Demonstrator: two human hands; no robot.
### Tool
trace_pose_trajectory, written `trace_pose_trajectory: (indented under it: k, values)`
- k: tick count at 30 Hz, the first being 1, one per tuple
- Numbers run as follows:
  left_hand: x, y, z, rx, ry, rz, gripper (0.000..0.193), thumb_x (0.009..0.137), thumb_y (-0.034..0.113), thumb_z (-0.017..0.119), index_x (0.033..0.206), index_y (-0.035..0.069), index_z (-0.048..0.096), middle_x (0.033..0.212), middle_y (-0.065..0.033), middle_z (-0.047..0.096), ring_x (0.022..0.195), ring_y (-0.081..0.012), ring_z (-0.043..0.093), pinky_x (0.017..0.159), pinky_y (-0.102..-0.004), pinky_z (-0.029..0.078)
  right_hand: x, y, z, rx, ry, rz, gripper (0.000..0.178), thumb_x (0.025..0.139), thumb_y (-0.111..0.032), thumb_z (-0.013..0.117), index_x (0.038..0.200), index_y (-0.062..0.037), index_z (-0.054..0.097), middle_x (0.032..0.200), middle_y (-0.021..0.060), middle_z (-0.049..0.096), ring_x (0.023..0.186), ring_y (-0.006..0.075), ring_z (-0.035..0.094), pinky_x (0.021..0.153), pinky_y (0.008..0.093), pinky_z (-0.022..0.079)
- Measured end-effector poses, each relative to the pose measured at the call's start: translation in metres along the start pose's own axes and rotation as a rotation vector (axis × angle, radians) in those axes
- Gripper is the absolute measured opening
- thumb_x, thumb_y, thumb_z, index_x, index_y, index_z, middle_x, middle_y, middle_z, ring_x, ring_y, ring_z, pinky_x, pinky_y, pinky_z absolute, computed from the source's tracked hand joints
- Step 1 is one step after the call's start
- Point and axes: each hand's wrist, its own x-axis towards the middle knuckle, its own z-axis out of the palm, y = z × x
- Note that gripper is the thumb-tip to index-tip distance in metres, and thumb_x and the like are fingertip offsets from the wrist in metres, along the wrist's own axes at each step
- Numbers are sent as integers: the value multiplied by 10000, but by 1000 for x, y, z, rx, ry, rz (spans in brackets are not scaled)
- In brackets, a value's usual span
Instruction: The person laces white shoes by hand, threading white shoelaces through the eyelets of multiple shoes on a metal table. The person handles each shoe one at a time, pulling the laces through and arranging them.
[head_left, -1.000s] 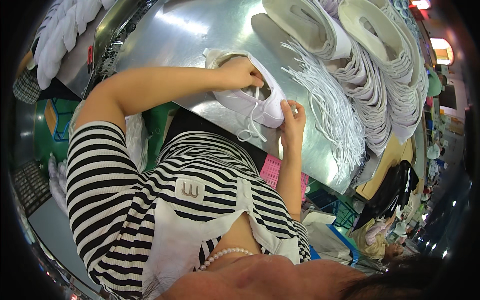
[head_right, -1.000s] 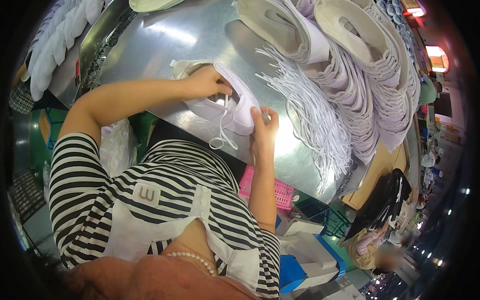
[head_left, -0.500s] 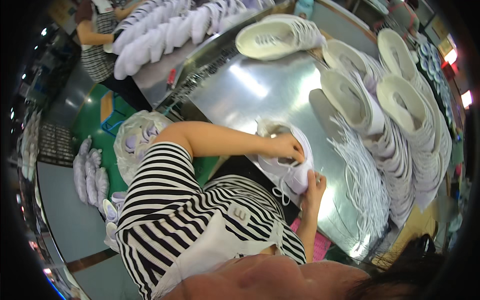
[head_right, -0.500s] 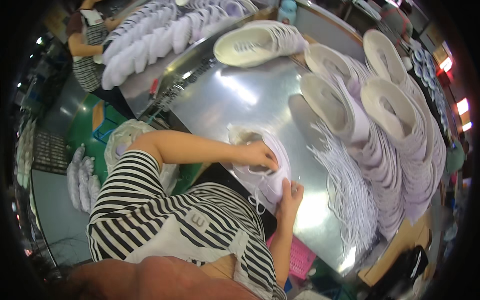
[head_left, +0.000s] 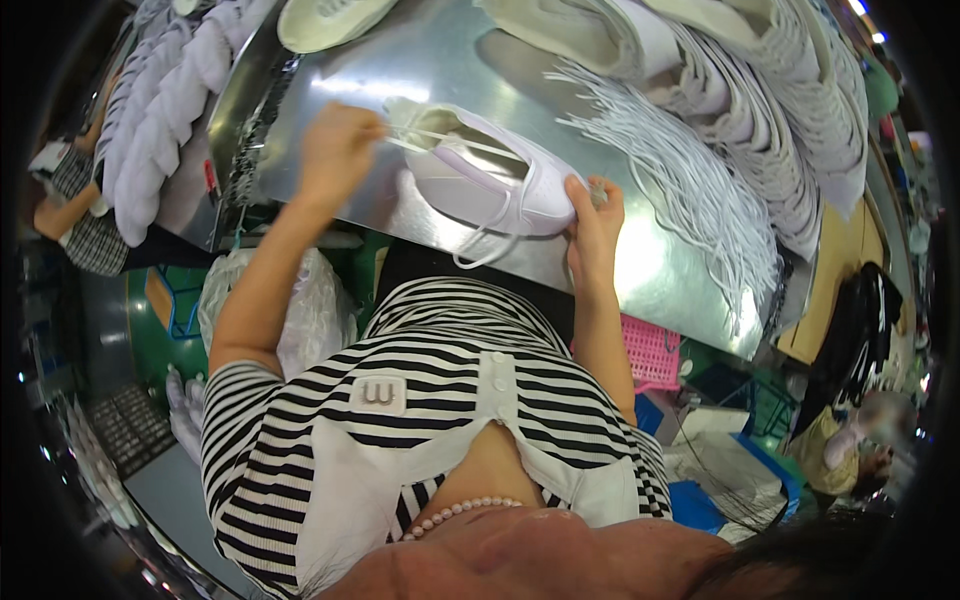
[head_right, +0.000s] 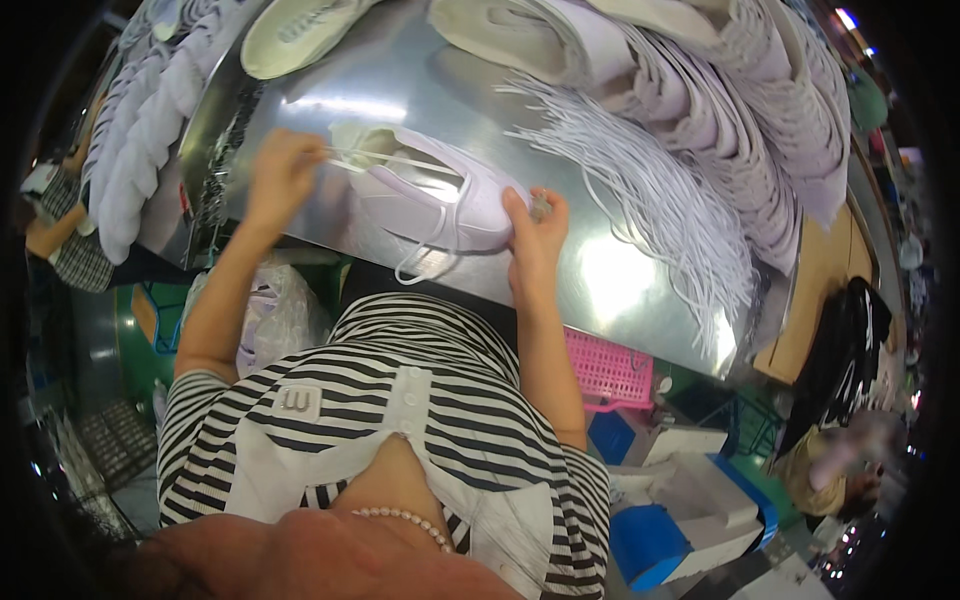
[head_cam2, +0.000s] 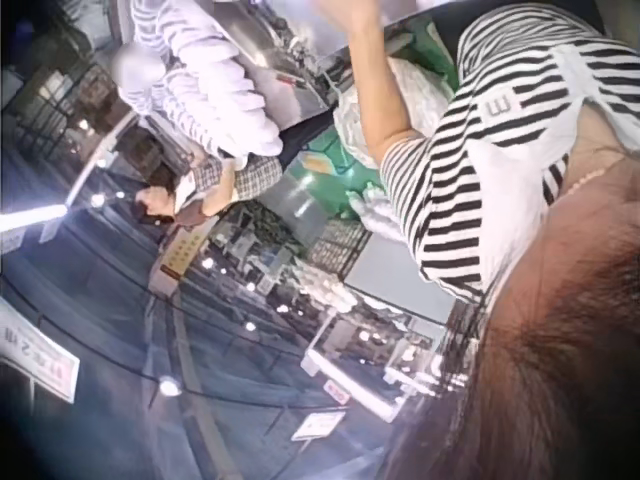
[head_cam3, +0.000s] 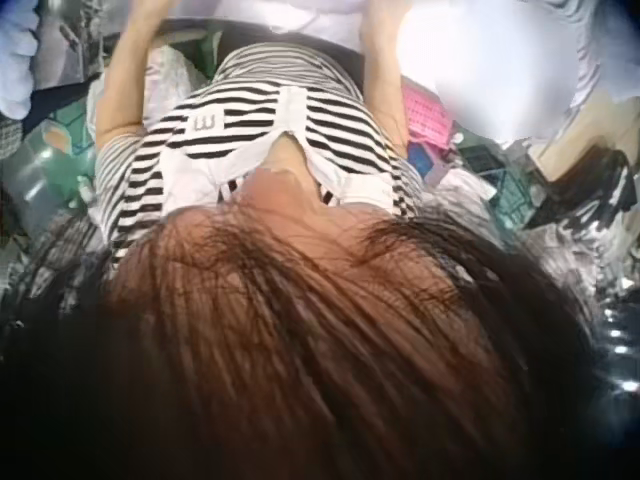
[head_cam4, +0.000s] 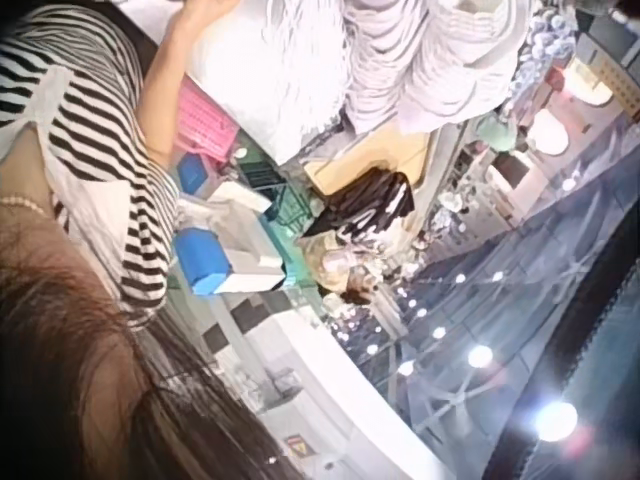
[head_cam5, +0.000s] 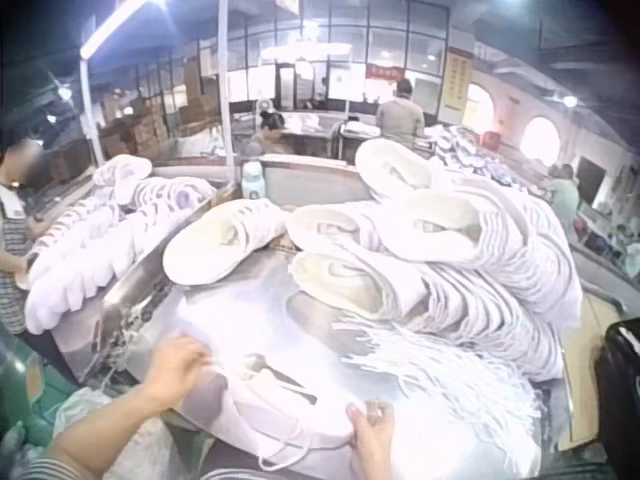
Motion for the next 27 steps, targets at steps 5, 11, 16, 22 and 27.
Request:
trace_pose_trajectory:
  k: [5,11,16,22,27]
  values:
    - [-24,-171,-98,537,141,-187,116,882,148,675,957,68,712,901,-124,689,875,-323,619,770,-422,484,8,-12,-20,59,4,-54,513,798,-205,823,1161,-71,487,995,87,568,802,151,559,603,273,444]
    - [-6,-68,-91,113,91,-157,119,899,143,670,969,53,707,1017,-131,678,916,-282,631,818,-378,497,21,-6,-29,-192,-66,-13,466,816,-246,799,1144,-59,527,895,63,608,787,152,589,636,285,473]
    - [50,114,-25,-661,-336,350,92,840,109,689,876,27,668,1386,-141,564,1213,-312,512,975,-415,427,15,-13,-25,-993,153,-696,425,810,-294,784,1098,-34,612,883,105,644,760,216,627,690,336,503]
    - [58,113,27,-455,-245,391,43,854,73,672,883,41,676,1276,-90,619,1201,-278,522,980,-381,431,-15,-44,-14,-370,-327,-523,284,853,-44,718,1135,-56,689,889,-5,525,800,76,536,614,202,467]
    - [57,117,39,-659,-296,205,86,850,84,678,926,44,679,1206,-84,646,1131,-276,559,934,-375,450,1,-21,24,-230,-394,-581,114,880,-80,701,980,-30,676,854,-8,545,768,90,546,588,197,413]
